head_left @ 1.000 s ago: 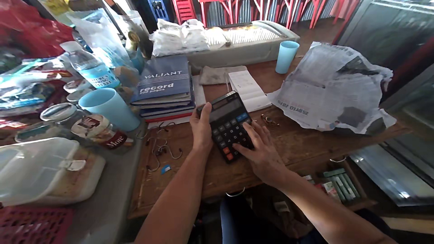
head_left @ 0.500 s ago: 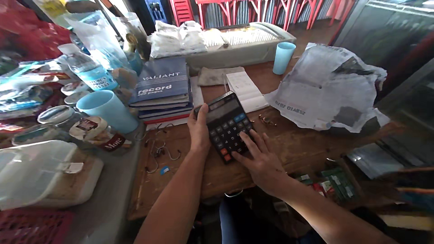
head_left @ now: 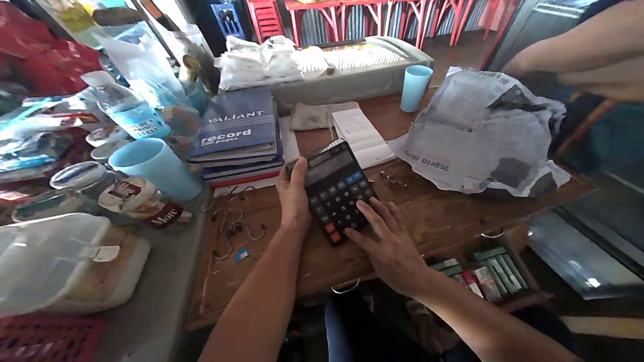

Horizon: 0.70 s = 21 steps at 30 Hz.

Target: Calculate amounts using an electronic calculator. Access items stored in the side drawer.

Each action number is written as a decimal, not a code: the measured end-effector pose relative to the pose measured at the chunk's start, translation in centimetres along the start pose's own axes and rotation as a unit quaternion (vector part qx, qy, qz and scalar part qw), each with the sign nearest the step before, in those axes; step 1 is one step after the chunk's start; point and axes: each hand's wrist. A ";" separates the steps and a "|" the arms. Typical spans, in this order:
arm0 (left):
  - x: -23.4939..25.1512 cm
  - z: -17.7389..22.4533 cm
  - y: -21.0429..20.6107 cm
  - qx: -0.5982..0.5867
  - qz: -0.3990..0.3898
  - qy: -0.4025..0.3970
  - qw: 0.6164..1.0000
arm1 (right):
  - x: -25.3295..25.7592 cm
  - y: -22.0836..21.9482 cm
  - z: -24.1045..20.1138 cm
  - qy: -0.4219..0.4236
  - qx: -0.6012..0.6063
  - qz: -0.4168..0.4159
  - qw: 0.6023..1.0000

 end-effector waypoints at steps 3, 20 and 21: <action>0.0 0.1 -0.1 -0.005 -0.001 -0.007 1.000 | 0.1 -0.1 -0.1 -0.012 -0.031 -0.045 0.998; 0.0 0.5 -0.5 -0.025 0.007 -0.007 1.000 | 0.2 2.3 4.2 -0.120 0.080 0.062 0.988; 0.0 0.4 -0.6 -0.025 0.011 -0.010 1.000 | 0.1 2.3 4.2 -0.120 0.080 0.060 0.988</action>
Point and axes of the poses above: each hand's wrist, its own x-axis towards the middle knuckle, its own y-axis out of the back of the hand, z = x × y, and after that the axes turned 10 degrees about x, right-handed
